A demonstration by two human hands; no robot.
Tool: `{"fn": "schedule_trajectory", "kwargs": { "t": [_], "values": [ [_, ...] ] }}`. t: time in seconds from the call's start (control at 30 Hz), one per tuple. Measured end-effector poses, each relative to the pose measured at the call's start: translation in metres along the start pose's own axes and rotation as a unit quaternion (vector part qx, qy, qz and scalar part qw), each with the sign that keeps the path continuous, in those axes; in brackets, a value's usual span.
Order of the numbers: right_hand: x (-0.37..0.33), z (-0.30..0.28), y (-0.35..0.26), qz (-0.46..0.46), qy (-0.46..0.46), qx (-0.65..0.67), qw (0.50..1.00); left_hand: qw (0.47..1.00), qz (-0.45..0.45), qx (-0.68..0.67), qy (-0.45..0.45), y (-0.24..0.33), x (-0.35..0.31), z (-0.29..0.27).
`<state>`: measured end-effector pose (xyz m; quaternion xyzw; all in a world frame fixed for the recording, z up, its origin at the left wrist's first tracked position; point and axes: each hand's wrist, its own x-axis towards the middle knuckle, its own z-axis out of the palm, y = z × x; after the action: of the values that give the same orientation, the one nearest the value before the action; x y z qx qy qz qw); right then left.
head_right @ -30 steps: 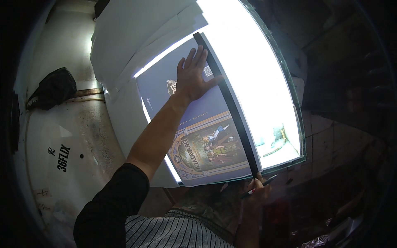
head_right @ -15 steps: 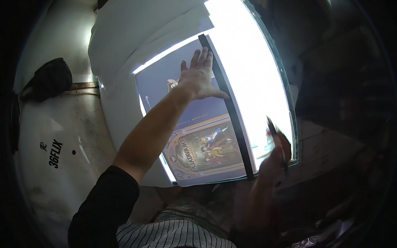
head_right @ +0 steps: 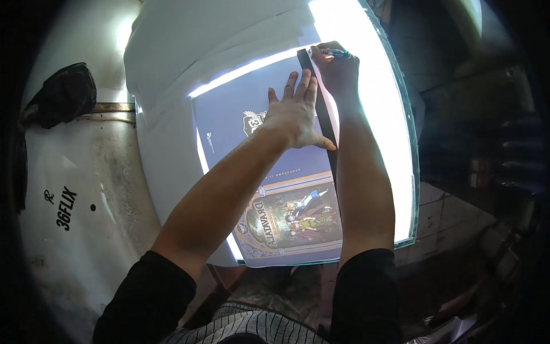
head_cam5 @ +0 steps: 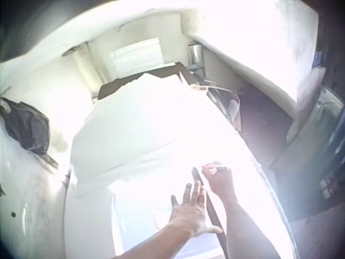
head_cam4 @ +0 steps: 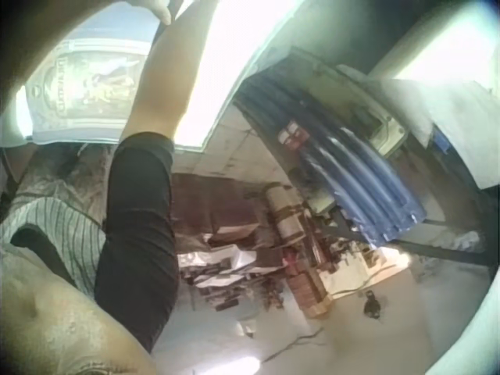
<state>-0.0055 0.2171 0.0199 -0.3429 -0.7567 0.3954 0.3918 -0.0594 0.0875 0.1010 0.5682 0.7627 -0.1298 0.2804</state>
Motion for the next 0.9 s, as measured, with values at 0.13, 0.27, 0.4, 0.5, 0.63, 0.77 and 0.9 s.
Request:
{"fn": "schedule_trajectory", "kwargs": {
  "t": [0.13, 0.27, 0.4, 0.5, 0.63, 0.77, 0.9],
  "values": [
    [-0.008, -0.008, 0.003, -0.022, -0.007, -0.007, 1.0, 1.0, 0.002, 0.005, 0.004, -0.002, 0.0, 0.002],
    [-0.055, -0.051, -0.006, -0.072, -0.093, -0.287, 0.951, 1.0, 0.014, -0.004, 0.028, 0.003, 0.002, 0.01],
    [-0.129, -0.107, -0.019, -0.05, -0.121, -0.09, 0.987, 0.999, -0.006, 0.02, 0.046, 0.004, 0.016, 0.025],
    [-0.182, -0.141, -0.066, 0.207, -0.135, -0.018, 0.969, 0.996, -0.006, 0.033, 0.083, -0.013, 0.017, 0.027],
    [-0.286, -0.207, -0.075, 0.145, -0.135, -0.053, 0.979, 0.995, -0.012, 0.005, 0.097, -0.002, 0.017, 0.027],
    [-0.36, -0.268, -0.111, 0.18, -0.182, -0.136, 0.957, 0.995, -0.004, -0.006, 0.104, 0.003, 0.022, 0.03],
    [-0.399, -0.276, -0.123, 0.245, -0.063, -0.192, 0.948, 0.995, -0.001, -0.001, 0.103, -0.001, 0.024, 0.036]
  ]
}}
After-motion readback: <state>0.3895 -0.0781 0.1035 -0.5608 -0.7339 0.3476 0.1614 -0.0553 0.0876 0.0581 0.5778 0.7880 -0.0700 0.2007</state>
